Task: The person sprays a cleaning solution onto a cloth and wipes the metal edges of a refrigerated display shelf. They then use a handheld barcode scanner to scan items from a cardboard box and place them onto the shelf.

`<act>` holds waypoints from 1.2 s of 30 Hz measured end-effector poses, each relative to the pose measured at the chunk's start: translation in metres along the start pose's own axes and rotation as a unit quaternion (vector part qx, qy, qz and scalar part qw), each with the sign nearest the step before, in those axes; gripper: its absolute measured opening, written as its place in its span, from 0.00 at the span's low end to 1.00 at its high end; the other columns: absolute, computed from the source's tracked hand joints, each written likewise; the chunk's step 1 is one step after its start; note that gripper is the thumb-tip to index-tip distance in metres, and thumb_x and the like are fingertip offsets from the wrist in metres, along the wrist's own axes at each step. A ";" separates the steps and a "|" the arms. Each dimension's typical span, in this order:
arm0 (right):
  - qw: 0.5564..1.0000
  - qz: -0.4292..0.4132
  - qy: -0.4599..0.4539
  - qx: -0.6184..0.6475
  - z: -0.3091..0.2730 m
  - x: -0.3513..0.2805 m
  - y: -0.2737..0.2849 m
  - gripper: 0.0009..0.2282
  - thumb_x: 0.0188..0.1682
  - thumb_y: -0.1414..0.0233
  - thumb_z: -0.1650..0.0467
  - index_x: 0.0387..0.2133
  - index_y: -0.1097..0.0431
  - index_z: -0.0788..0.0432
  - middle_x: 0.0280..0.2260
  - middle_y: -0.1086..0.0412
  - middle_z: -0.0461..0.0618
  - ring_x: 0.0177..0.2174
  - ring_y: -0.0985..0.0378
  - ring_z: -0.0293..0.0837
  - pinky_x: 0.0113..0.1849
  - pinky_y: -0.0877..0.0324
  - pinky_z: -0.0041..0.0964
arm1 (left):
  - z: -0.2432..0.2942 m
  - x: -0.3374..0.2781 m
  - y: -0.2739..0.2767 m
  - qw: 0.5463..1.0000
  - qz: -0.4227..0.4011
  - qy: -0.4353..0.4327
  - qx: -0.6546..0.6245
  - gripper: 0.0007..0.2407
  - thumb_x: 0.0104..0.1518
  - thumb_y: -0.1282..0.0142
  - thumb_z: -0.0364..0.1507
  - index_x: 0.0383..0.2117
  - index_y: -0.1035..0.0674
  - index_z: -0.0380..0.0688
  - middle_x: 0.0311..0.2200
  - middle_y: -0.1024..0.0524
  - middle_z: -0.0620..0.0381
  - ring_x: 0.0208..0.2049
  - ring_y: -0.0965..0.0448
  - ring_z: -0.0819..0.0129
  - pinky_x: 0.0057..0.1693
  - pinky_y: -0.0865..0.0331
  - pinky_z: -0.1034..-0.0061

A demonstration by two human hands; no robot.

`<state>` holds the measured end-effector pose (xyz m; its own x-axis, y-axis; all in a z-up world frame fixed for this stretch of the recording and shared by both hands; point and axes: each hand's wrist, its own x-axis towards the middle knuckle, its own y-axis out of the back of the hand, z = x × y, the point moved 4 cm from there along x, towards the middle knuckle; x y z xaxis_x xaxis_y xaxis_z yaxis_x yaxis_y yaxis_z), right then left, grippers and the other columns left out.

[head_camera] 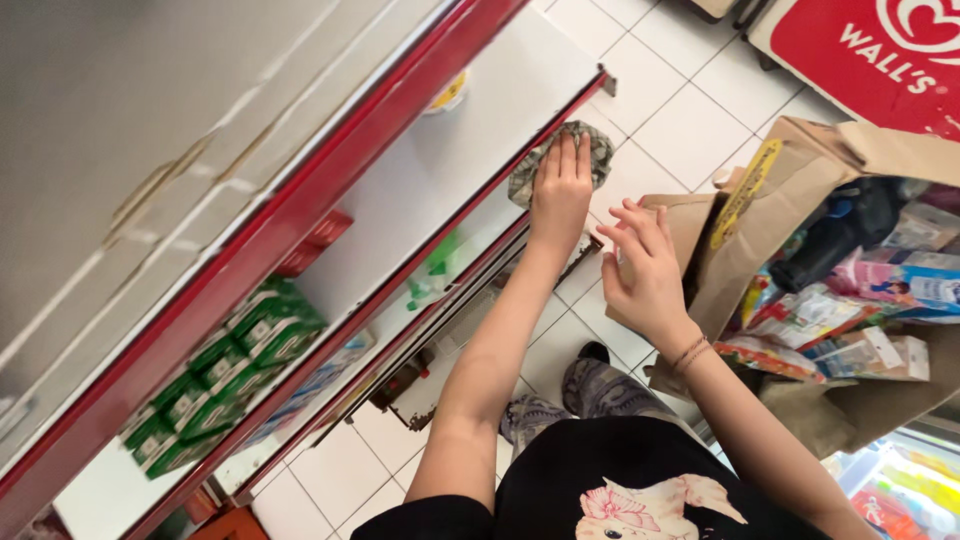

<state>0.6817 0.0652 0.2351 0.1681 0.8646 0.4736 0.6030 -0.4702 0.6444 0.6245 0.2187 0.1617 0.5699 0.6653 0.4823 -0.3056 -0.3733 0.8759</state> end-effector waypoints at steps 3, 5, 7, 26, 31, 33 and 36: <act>1.000 0.002 -0.010 -0.002 0.014 0.001 0.012 0.16 0.44 0.46 0.79 0.46 0.28 0.59 0.55 0.33 0.55 0.62 0.34 0.56 0.67 0.52 0.62 | 0.012 0.021 -0.021 1.000 0.004 -0.001 -0.012 0.22 0.58 0.49 0.23 0.61 0.29 0.35 0.60 0.30 0.41 0.62 0.30 0.54 0.65 0.35 0.68; 1.000 0.006 -0.015 -0.004 0.023 -0.001 0.021 0.16 0.44 0.45 0.79 0.46 0.28 0.59 0.55 0.33 0.55 0.61 0.34 0.56 0.67 0.52 0.62 | 0.019 0.031 -0.033 1.000 0.013 -0.005 -0.023 0.22 0.58 0.49 0.23 0.61 0.29 0.35 0.60 0.29 0.42 0.61 0.29 0.53 0.65 0.34 0.67; 1.000 0.011 -0.017 -0.009 0.031 -0.003 0.030 0.16 0.44 0.45 0.79 0.47 0.28 0.58 0.54 0.33 0.55 0.61 0.34 0.56 0.67 0.51 0.62 | 0.024 0.040 -0.040 0.999 0.036 -0.012 -0.035 0.22 0.57 0.49 0.24 0.61 0.28 0.35 0.59 0.29 0.42 0.60 0.29 0.53 0.66 0.34 0.67; 0.730 0.288 -0.253 0.565 0.121 -0.103 0.165 0.25 0.53 0.53 0.74 0.66 0.44 0.62 0.54 0.30 0.54 0.55 0.28 0.46 0.59 0.32 0.38 | 0.225 -0.010 0.142 0.766 -0.154 -0.146 -0.606 0.22 0.48 0.37 0.23 0.51 0.29 0.38 0.57 0.30 0.38 0.59 0.29 0.46 0.64 0.34 0.62; 0.787 0.421 -0.305 0.332 0.156 -0.185 0.237 0.21 0.55 0.48 0.78 0.62 0.39 0.65 0.48 0.31 0.48 0.48 0.27 0.40 0.53 0.30 0.34 | 0.272 0.000 0.112 0.882 -0.114 -0.197 -0.412 0.22 0.51 0.38 0.27 0.54 0.27 0.39 0.59 0.34 0.35 0.60 0.32 0.40 0.65 0.35 0.56; 0.821 0.415 -0.304 0.248 0.157 -0.209 0.255 0.23 0.55 0.46 0.78 0.65 0.40 0.64 0.48 0.32 0.49 0.48 0.29 0.39 0.56 0.32 0.33 | 0.289 0.008 0.082 0.939 -0.115 -0.169 -0.275 0.24 0.50 0.38 0.29 0.55 0.28 0.37 0.53 0.32 0.36 0.53 0.29 0.41 0.57 0.31 0.57; 0.872 0.386 -0.300 0.011 0.152 -0.225 0.265 0.25 0.53 0.41 0.78 0.65 0.39 0.65 0.52 0.38 0.55 0.53 0.32 0.45 0.61 0.35 0.39 | 0.308 0.021 0.037 0.960 -0.159 -0.144 -0.181 0.28 0.47 0.35 0.31 0.57 0.30 0.39 0.41 0.27 0.42 0.43 0.25 0.47 0.44 0.26 0.62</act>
<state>0.9220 -0.2275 0.2085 0.9047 0.2328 0.3568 0.1442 -0.9554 0.2577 0.8599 0.0202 0.2010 0.8490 0.4832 0.2138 -0.2972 0.1022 0.9493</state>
